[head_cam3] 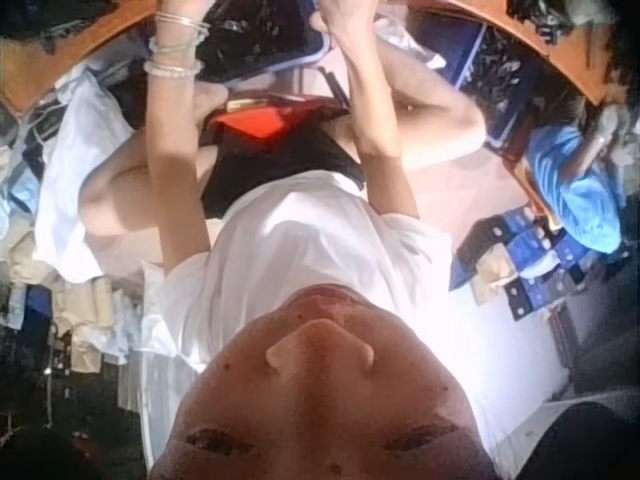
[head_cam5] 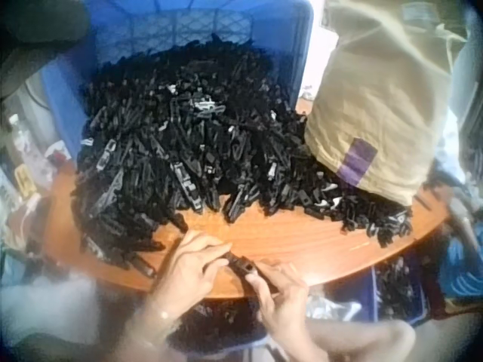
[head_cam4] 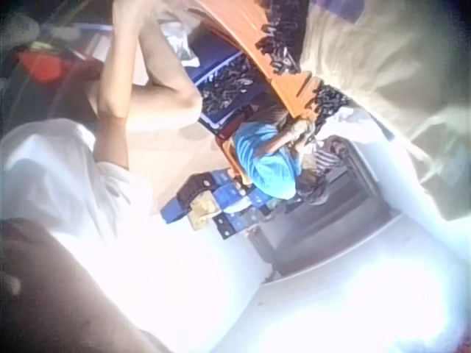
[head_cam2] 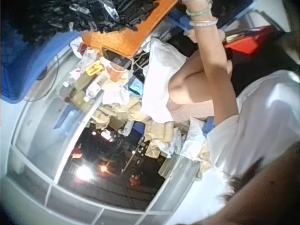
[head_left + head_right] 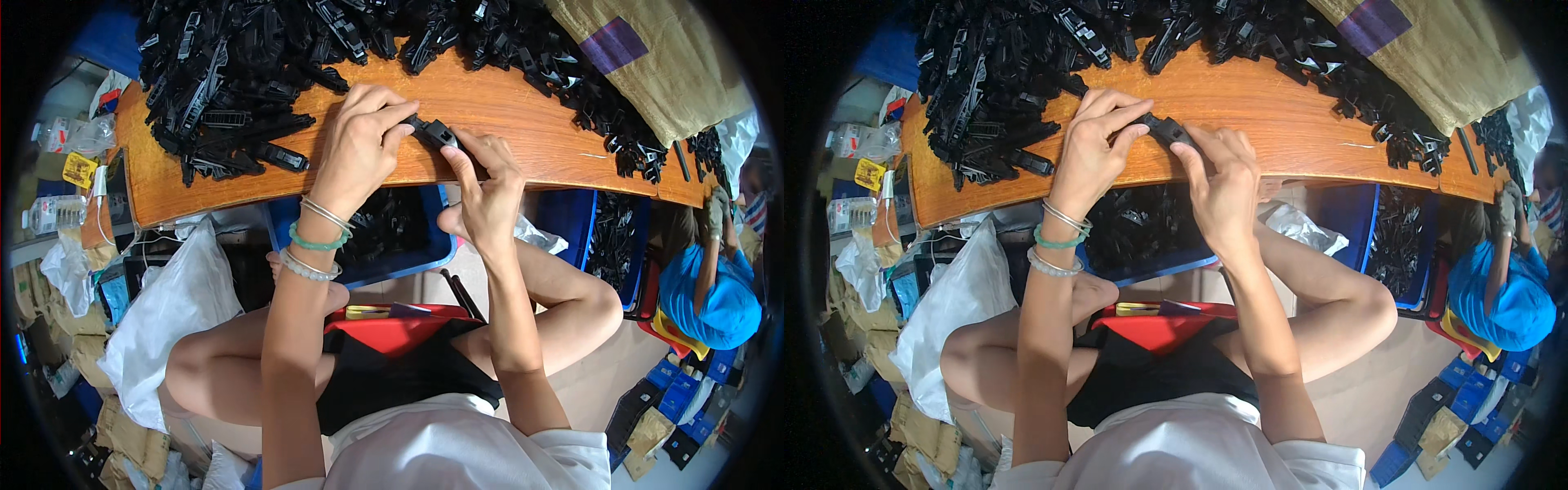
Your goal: The person repeatedly picks up plastic components from the tabletop, connects them together by hand, and places the assembled parts into a blue container beneath the table.
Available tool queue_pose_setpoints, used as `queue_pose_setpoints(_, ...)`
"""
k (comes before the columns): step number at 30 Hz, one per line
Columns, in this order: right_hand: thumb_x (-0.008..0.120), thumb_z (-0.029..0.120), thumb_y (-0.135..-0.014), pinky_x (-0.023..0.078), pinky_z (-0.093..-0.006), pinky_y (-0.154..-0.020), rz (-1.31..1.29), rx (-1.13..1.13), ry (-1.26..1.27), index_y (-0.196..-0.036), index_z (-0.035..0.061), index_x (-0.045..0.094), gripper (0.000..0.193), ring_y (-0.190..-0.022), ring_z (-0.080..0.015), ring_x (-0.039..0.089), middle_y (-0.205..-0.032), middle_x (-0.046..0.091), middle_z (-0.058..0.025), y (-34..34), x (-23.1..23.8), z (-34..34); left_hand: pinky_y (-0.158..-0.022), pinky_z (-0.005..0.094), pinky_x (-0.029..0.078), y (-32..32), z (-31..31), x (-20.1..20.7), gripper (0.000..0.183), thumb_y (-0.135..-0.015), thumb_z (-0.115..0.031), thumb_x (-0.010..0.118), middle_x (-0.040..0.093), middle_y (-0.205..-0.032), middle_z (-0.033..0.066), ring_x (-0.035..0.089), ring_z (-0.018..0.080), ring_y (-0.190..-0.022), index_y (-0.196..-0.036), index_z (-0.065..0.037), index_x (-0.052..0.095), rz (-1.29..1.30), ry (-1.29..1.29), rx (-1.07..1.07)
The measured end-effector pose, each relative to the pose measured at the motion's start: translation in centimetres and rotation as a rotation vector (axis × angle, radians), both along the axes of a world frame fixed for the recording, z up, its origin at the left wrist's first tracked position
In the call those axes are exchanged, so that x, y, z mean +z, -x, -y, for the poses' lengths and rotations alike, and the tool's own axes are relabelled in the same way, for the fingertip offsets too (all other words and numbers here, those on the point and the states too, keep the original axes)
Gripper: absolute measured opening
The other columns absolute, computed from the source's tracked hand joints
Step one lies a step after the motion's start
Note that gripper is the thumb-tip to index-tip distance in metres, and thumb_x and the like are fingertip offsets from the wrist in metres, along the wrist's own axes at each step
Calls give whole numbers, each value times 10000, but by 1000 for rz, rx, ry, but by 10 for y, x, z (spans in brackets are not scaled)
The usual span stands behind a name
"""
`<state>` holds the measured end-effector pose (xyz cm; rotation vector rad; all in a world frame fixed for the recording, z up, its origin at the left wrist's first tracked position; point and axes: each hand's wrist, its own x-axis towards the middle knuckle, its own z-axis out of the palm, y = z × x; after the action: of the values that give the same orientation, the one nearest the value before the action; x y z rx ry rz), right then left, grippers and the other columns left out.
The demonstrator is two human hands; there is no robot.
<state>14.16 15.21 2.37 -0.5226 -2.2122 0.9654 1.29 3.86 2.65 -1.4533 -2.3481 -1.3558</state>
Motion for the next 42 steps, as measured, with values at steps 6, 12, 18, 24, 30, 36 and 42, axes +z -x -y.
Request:
queue_pose_setpoints(6, 724, 109, -771, 409, -359, -773, 72, -73, -51, -1002, 1, 700, 256, -824, -263, 516, -844, 556, -109, 8, -1, 14, -827, 338, 458, -6, 3, -6, 276, -788, 67, 587, 635, -943, 104, 555, 259, -927, -1036, -6, 686, 33, -53, -3)
queue_pose_setpoints(12, 724, 69, -763, 396, -362, -778, 108, -100, -89, -986, -6, 692, 237, -822, -262, 499, -850, 532, -113, -10, 8, 18, -825, 364, 459, -10, 3, -5, 266, -758, 79, 595, 629, -924, 92, 542, 277, -915, -990, 0, 698, 68, -65, -34)
queue_pose_setpoints(18, 717, 43, -764, 396, -365, -772, 128, -149, -131, -966, -13, 687, 211, -813, -259, 489, -853, 524, -115, -11, 11, 24, -797, 339, 478, -8, 2, -7, 315, -759, 96, 596, 645, -939, 84, 566, 260, -898, -1013, -49, 715, 70, -62, -64)
queue_pose_setpoints(24, 707, 46, -776, 409, -365, -775, 91, -124, 35, -974, -25, 683, 212, -841, -256, 504, -850, 527, -115, -13, 13, 15, -798, 338, 480, -7, 2, -7, 319, -754, 94, 603, 645, -936, 85, 565, 258, -895, -1010, -56, 720, 38, -71, -50)
queue_pose_setpoints(30, 712, 40, -788, 425, -297, -740, 232, -148, -122, -994, -36, 687, 221, -784, -196, 525, -815, 545, -85, -26, 20, 12, -839, 362, 468, -8, 1, -10, 361, -674, 124, 578, 633, -921, 87, 544, 271, -919, -978, -17, 713, 96, -100, -69)
queue_pose_setpoints(36, 733, 81, -755, 382, -364, -740, 208, -142, -93, -957, -12, 693, 226, -808, -249, 489, -844, 535, -94, -28, 19, 17, -825, 356, 470, -7, 1, -7, 363, -664, 130, 579, 635, -916, 89, 543, 271, -907, -971, -11, 713, 60, -90, -76)
queue_pose_setpoints(42, 719, 33, -751, 414, -349, -722, 231, -135, -67, -947, -14, 698, 203, -780, -238, 523, -849, 544, -98, -14, 20, -3, -783, 360, 468, -6, 1, -4, 330, -685, 122, 590, 637, -889, 96, 545, 271, -863, -967, 0, 711, 35, -59, -81)
